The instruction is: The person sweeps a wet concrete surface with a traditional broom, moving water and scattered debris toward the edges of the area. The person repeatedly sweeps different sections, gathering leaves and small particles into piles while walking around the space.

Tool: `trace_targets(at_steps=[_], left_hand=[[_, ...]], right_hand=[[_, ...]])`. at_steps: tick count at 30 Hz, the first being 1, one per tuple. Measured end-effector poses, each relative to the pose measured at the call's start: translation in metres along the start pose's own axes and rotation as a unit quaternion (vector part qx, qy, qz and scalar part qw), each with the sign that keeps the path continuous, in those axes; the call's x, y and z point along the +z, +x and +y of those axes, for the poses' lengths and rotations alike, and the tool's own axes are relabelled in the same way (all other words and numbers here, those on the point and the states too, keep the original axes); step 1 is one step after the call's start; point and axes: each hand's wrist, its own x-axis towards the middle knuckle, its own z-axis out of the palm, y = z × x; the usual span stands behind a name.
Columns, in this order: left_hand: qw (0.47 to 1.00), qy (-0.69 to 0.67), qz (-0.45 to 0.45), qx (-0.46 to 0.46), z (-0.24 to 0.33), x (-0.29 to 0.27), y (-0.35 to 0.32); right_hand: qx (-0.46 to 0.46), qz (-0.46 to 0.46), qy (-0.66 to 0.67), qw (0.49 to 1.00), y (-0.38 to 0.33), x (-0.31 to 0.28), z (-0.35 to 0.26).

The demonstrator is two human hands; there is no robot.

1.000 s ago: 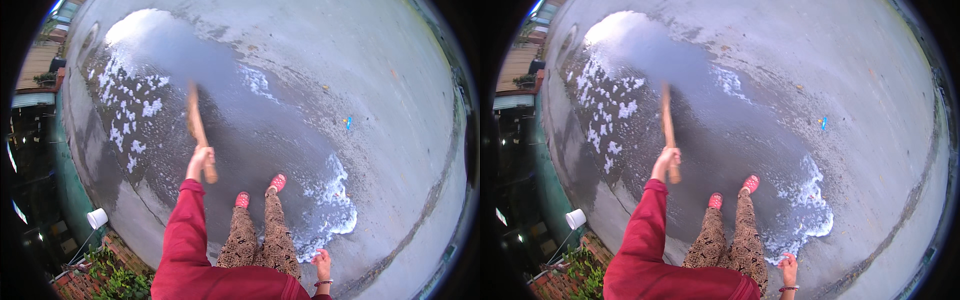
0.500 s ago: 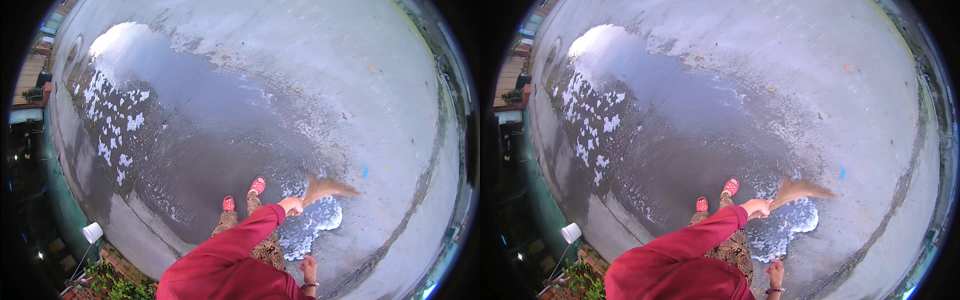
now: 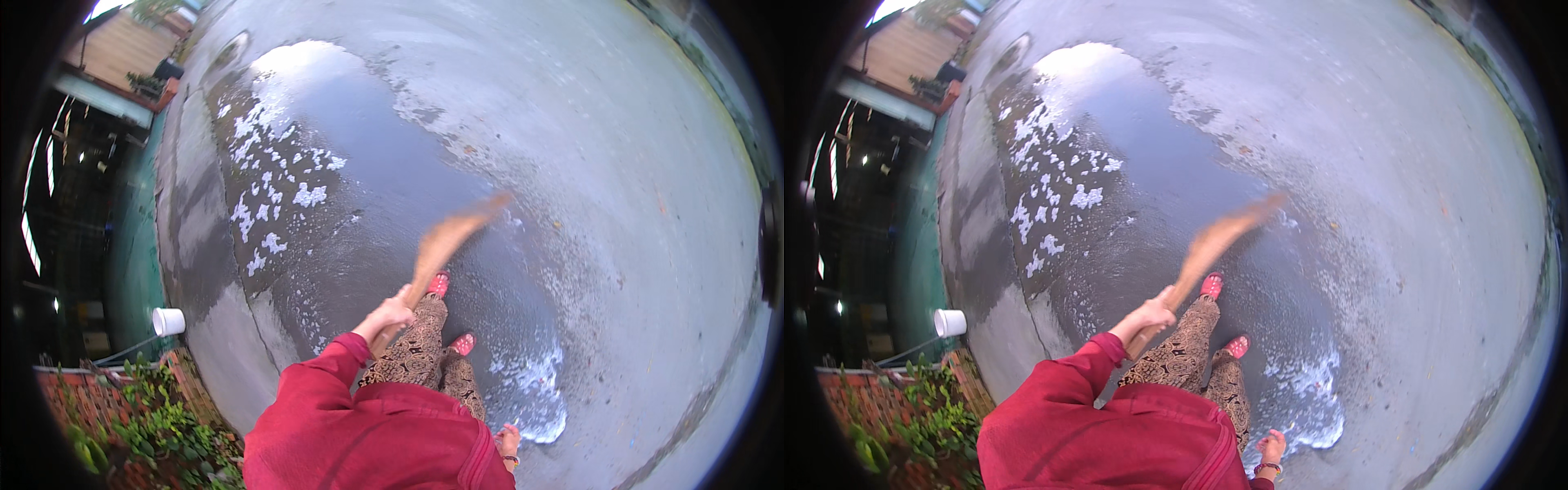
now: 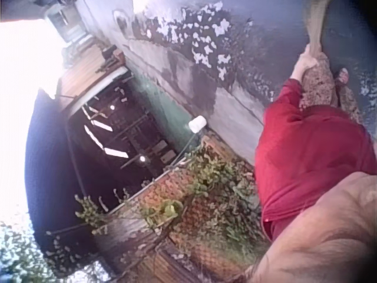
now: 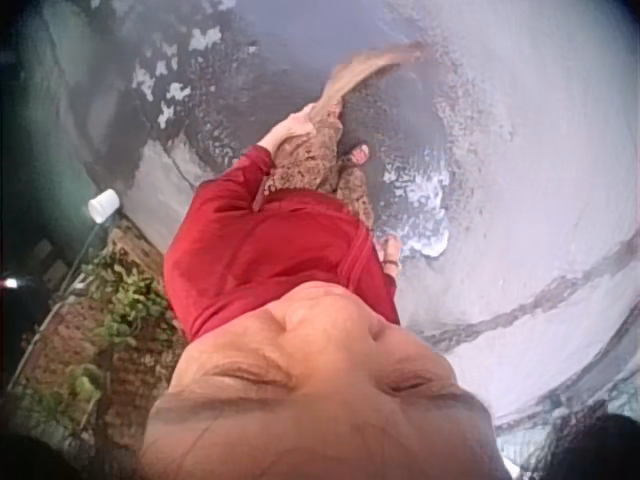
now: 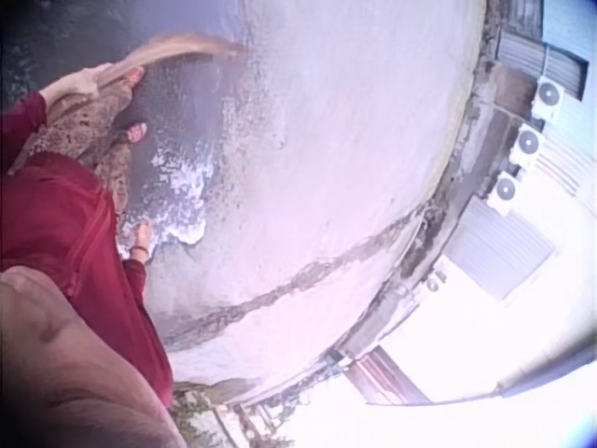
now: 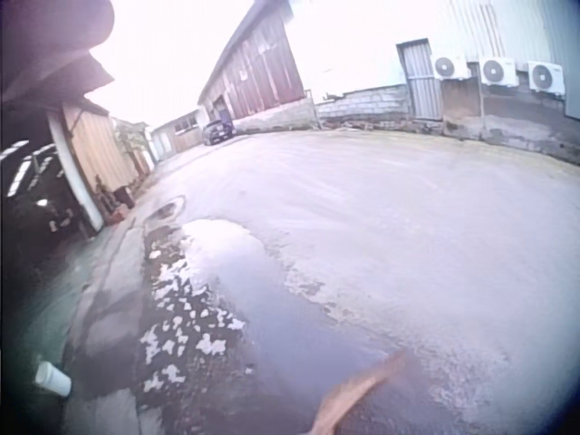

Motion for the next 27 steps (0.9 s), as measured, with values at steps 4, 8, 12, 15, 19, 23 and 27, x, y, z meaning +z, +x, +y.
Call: trace_targets(at_steps=[4,8,12,15,19,23,27], left_hand=[[0.963,-0.232,0.129,-0.053,-0.03,-0.091,0.044],[0.853,-0.498,0.146,-0.058,-0.027,-0.202,0.132],[0.834,-0.548,0.07,0.001,-0.003,-0.256,0.25],[0.913,-0.376,0.151,-0.055,0.064,-0.22,0.339],[0.99,-0.002,0.124,-0.074,0.121,-0.07,0.371],[0.98,0.175,-0.098,0.009,0.157,0.019,0.313],[0.922,0.27,-0.251,0.121,0.191,0.056,0.314]], right_hand=[[-0.032,0.021,0.038,0.999,0.019,0.025,-0.053],[-0.032,0.016,0.021,0.999,0.024,0.069,-0.105],[-0.061,-0.045,-0.098,0.992,0.0,0.126,-0.158],[-0.106,-0.079,-0.112,0.985,-0.007,0.155,-0.186],[-0.106,-0.041,-0.099,0.989,-0.071,0.232,-0.267],[-0.07,-0.035,-0.121,0.99,-0.071,0.231,-0.257],[-0.064,-0.02,-0.17,0.983,-0.071,0.204,-0.248]])
